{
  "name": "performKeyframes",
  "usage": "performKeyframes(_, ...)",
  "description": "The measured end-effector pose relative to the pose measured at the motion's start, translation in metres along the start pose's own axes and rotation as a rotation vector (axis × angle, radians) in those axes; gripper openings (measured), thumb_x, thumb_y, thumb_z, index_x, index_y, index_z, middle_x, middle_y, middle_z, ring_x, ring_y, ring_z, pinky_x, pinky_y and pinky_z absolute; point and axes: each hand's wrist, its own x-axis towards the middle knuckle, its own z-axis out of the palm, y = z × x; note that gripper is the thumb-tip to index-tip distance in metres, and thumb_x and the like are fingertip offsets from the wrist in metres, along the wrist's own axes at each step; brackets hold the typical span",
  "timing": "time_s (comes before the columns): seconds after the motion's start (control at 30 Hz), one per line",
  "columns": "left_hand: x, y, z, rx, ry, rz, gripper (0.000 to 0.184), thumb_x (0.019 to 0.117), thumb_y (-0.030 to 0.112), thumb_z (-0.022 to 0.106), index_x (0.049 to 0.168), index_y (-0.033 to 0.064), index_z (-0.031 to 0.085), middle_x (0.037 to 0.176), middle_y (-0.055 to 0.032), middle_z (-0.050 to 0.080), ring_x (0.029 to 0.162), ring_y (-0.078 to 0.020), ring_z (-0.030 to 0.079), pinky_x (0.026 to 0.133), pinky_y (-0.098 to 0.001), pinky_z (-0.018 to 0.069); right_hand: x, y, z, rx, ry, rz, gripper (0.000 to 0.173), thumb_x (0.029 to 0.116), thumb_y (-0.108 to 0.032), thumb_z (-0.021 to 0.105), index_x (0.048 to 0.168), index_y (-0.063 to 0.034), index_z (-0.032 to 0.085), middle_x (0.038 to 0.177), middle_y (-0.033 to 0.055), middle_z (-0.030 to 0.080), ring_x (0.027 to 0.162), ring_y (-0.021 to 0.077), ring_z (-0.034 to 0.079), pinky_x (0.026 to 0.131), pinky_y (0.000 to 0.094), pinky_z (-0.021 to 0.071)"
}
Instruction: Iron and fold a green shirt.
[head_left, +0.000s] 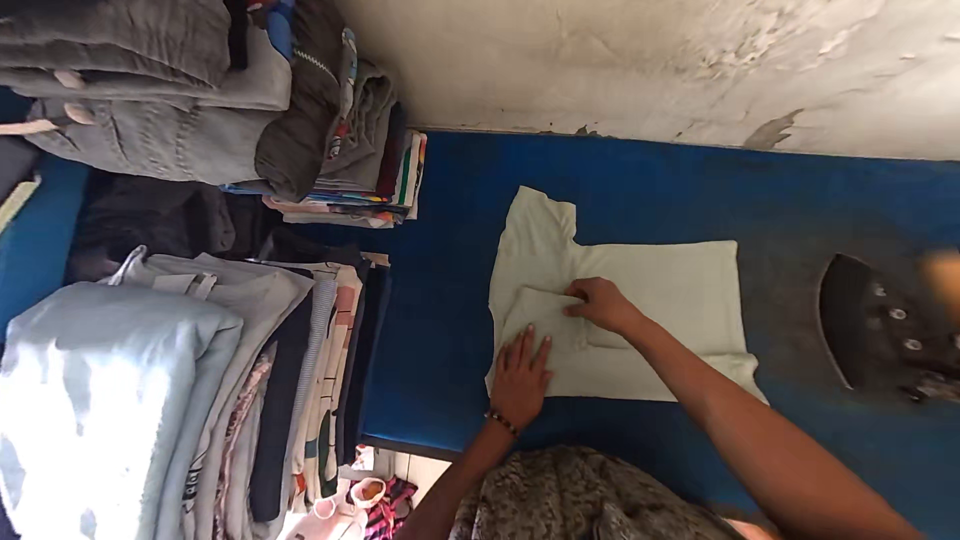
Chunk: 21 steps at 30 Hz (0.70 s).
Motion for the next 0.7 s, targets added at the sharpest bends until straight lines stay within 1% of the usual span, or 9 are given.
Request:
performKeyframes(0.1,0.011,0.006,-0.019,-0.114,0.055,-0.113,0.045,0.0991,0.021,0.057,0.14,0.0012,0.061,0.145,-0.0212,0.059,0.127,-0.0434,0.061,0.102,-0.062,0.0461,-0.007,0.002,0.003,-0.038,0.09,0.0,0.036,0.0924,-0.021,0.079,0.111,0.0067,0.067,0.1,0.0247,0.066,0.093,0.0382,0.064,0.086,0.0556,0.0511)
performKeyframes(0.2,0.048,0.004,-0.054,-0.245,0.083,-0.387,0.036,0.103,0.012,0.053,0.133,-0.0053,0.063,0.129,-0.0277,0.065,0.12,-0.0479,0.062,0.098,-0.0627,0.0474,-0.033,0.0,0.029,-0.054,0.416,-0.152,0.042,0.0908,-0.013,0.077,0.124,0.0083,0.062,0.123,0.0325,0.06,0.117,0.0509,0.058,0.095,0.0656,0.0482)
performKeyframes(0.27,0.078,-0.007,-0.07,-0.297,-0.083,-0.537,0.037,0.1044,0.02,0.057,0.132,-0.0031,0.064,0.134,-0.0275,0.06,0.127,-0.0453,0.056,0.105,-0.059,0.0443,-0.045,0.007,0.064,-0.17,0.557,-0.456,0.022,0.0958,-0.005,0.063,0.114,0.0072,0.068,0.114,0.0287,0.067,0.109,0.0465,0.065,0.091,0.0588,0.0543)
performKeyframes(0.33,0.102,-0.016,-0.083,-0.322,-0.273,-0.583,0.036,0.1018,0.023,0.064,0.125,-0.004,0.067,0.134,-0.026,0.06,0.129,-0.0422,0.054,0.109,-0.0548,0.0427,-0.046,0.021,0.096,-0.318,0.586,-0.743,0.015,0.0948,-0.003,0.06,0.105,0.0014,0.071,0.104,0.0224,0.071,0.095,0.0411,0.071,0.08,0.0534,0.0584)
performKeyframes(0.47,0.129,-0.032,-0.099,-0.42,-0.515,-0.572,0.034,0.1065,0.018,0.056,0.129,-0.0084,0.057,0.122,-0.0287,0.064,0.117,-0.04,0.063,0.104,-0.0536,0.0474,-0.039,0.054,0.125,-0.513,0.534,-0.749,0.04,0.1051,-0.034,0.049,0.127,-0.0066,0.068,0.125,0.0156,0.07,0.105,0.0363,0.07,0.084,0.0524,0.0541)
performKeyframes(0.53,0.128,-0.036,-0.092,-0.481,-0.427,-0.651,0.032,0.1044,0.012,0.059,0.128,-0.009,0.056,0.114,-0.029,0.065,0.109,-0.0395,0.064,0.099,-0.0529,0.0494,-0.039,0.055,0.128,-0.519,0.507,-0.735,0.043,0.1059,-0.035,0.048,0.131,-0.0061,0.066,0.13,0.0156,0.068,0.111,0.0369,0.069,0.088,0.0537,0.0536)
performKeyframes(0.6,0.116,-0.021,-0.081,-0.413,-0.209,-0.691,0.031,0.1033,0.009,0.059,0.13,-0.0051,0.056,0.118,-0.0251,0.066,0.111,-0.0367,0.065,0.1,-0.0502,0.0508,-0.038,0.052,0.124,-0.513,0.491,-0.726,0.041,0.1057,-0.035,0.049,0.131,-0.0074,0.065,0.13,0.0142,0.068,0.111,0.0353,0.068,0.09,0.0521,0.0531)
performKeyframes(0.67,0.085,0.0,-0.062,-0.285,0.071,-0.511,0.028,0.1009,0.005,0.056,0.125,-0.0083,0.062,0.123,-0.0273,0.065,0.119,-0.0422,0.062,0.106,-0.0533,0.0477,-0.044,0.043,0.116,-0.391,0.462,-0.683,0.034,0.1034,-0.027,0.055,0.125,-0.0035,0.067,0.125,0.0174,0.069,0.11,0.0389,0.067,0.09,0.0554,0.0523)
performKeyframes(0.7,0.066,0.007,-0.051,-0.219,0.172,-0.371,0.025,0.0983,0.003,0.056,0.116,-0.0104,0.068,0.117,-0.029,0.068,0.114,-0.0458,0.065,0.101,-0.0565,0.05,-0.047,0.037,0.11,-0.288,0.493,-0.639,0.03,0.1013,-0.02,0.057,0.118,0.0012,0.069,0.12,0.0211,0.07,0.108,0.0429,0.068,0.089,0.0586,0.0525)
